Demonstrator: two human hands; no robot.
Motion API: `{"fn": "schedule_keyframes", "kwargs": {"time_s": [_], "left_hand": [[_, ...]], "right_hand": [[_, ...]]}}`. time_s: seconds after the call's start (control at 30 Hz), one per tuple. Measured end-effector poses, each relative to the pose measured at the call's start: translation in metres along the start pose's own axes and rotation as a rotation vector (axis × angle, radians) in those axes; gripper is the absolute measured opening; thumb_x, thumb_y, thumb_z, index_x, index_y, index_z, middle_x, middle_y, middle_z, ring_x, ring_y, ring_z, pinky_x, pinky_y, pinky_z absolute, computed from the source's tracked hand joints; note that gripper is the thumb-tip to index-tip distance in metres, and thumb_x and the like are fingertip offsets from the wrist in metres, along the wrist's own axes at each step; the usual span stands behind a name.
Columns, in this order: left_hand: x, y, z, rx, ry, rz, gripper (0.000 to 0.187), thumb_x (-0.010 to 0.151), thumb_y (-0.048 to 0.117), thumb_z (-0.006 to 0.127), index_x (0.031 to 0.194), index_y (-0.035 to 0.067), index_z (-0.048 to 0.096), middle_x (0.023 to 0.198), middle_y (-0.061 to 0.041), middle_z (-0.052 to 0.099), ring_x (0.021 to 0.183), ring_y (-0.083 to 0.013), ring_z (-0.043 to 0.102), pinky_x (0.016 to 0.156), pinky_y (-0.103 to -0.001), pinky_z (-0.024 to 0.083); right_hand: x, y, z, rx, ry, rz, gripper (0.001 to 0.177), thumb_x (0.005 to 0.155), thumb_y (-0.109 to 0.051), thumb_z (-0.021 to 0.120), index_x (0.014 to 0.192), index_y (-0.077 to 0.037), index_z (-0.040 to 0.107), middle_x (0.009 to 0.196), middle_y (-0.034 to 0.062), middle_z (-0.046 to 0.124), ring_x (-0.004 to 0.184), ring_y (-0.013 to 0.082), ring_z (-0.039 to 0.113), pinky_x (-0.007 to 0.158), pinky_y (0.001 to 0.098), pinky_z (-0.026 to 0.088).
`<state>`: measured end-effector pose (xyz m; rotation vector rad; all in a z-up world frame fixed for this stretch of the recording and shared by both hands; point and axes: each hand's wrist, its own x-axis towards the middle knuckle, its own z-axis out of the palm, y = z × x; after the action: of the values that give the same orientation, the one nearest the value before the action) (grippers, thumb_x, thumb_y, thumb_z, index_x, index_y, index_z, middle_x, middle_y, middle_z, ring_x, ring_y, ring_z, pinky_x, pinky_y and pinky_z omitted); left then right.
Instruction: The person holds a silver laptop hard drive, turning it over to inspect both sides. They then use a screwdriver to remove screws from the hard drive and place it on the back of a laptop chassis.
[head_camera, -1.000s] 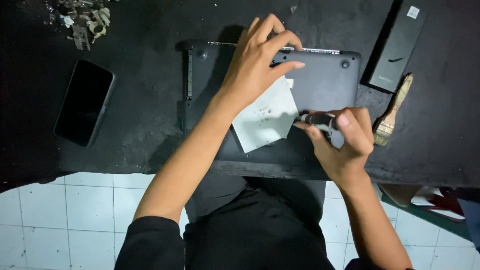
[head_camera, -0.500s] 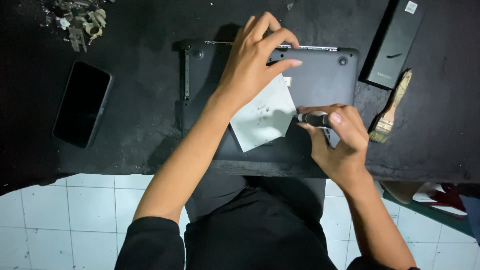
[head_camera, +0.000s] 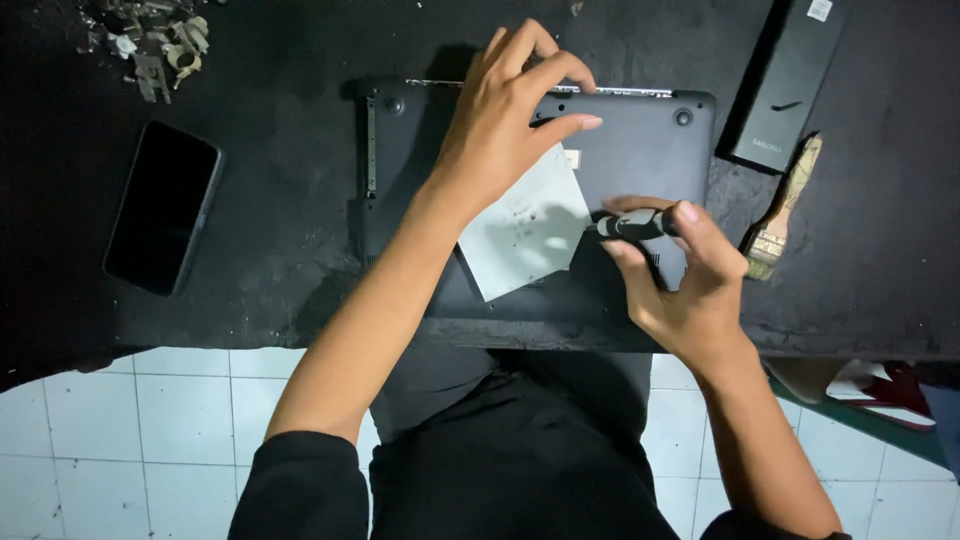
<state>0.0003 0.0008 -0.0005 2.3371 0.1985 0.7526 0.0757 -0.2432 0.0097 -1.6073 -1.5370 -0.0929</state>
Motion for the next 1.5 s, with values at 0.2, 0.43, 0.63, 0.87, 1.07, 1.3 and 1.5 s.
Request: {"fn": "schedule_keyframes", "kwargs": {"time_s": [0.2,0.43,0.63,0.87,1.07,1.3,1.5], "left_hand": [[-0.001,0.0,0.002,-0.002,0.004,0.004,0.029,0.09,0.02,0.09,0.104,0.016,0.065,0.103,-0.004,0.048,0.096,-0.0251,0.05,0.091,-0.042,0.046],[0.0,0.0,0.001,0.005,0.003,0.002,0.028,0.089,0.02,0.09,0.104,0.015,0.066,0.102,-0.004,0.048,0.095,-0.0254,0.05,0.087,-0.041,0.047],[0.0,0.0,0.001,-0.01,0.0,-0.003,0.028,0.09,0.02,0.089,0.104,0.016,0.066,0.102,-0.005,0.047,0.094,-0.0251,0.049,0.088,-0.04,0.046],[0.0,0.0,0.0,0.009,0.011,0.029,0.03,0.089,0.02,0.091,0.104,0.015,0.065,0.1,-0.005,0.047,0.094,-0.0249,0.049,0.087,-0.039,0.046],[-0.001,-0.001,0.002,0.005,0.014,0.016,0.029,0.09,0.021,0.09,0.104,0.015,0.066,0.102,-0.004,0.048,0.096,-0.0246,0.05,0.088,-0.041,0.047],[-0.001,0.001,0.0,-0.002,-0.002,0.004,0.028,0.09,0.02,0.089,0.104,0.016,0.066,0.103,-0.004,0.049,0.097,-0.0247,0.049,0.088,-0.04,0.046],[0.0,0.003,-0.003,-0.022,0.003,-0.003,0.027,0.09,0.02,0.089,0.104,0.016,0.067,0.101,-0.004,0.048,0.095,-0.0245,0.052,0.094,-0.041,0.044]], "right_hand": [[0.006,-0.008,0.001,-0.049,-0.015,-0.073,0.085,0.106,0.01,0.074,0.163,-0.022,0.02,0.103,0.0264,0.065,0.098,0.0396,0.075,0.081,0.0445,0.06],[0.001,-0.008,0.0,0.057,-0.064,0.022,0.085,0.101,0.022,0.065,0.158,-0.022,0.02,0.114,0.0312,0.065,0.098,0.0386,0.075,0.078,0.0376,0.062],[0.007,-0.013,-0.005,0.082,-0.085,0.059,0.085,0.103,0.019,0.067,0.161,-0.024,0.021,0.12,0.0294,0.066,0.103,0.0361,0.074,0.078,0.0347,0.064],[0.009,-0.014,0.001,0.059,-0.064,0.022,0.084,0.1,0.028,0.055,0.156,-0.023,0.019,0.115,0.0334,0.065,0.087,0.0367,0.071,0.069,0.0371,0.061],[0.005,-0.012,0.003,0.035,-0.048,0.0,0.087,0.099,0.028,0.057,0.157,-0.023,0.018,0.114,0.0321,0.065,0.094,0.0386,0.074,0.072,0.0382,0.061],[0.004,-0.013,0.002,0.079,-0.036,0.016,0.084,0.1,0.028,0.053,0.155,-0.024,0.018,0.118,0.0339,0.063,0.089,0.0386,0.071,0.074,0.0393,0.062],[0.006,-0.028,-0.026,-0.459,0.269,0.063,0.058,0.101,-0.008,0.075,0.139,-0.002,0.032,0.134,0.0136,0.029,0.119,0.0319,0.041,0.101,0.0447,0.043]]}}
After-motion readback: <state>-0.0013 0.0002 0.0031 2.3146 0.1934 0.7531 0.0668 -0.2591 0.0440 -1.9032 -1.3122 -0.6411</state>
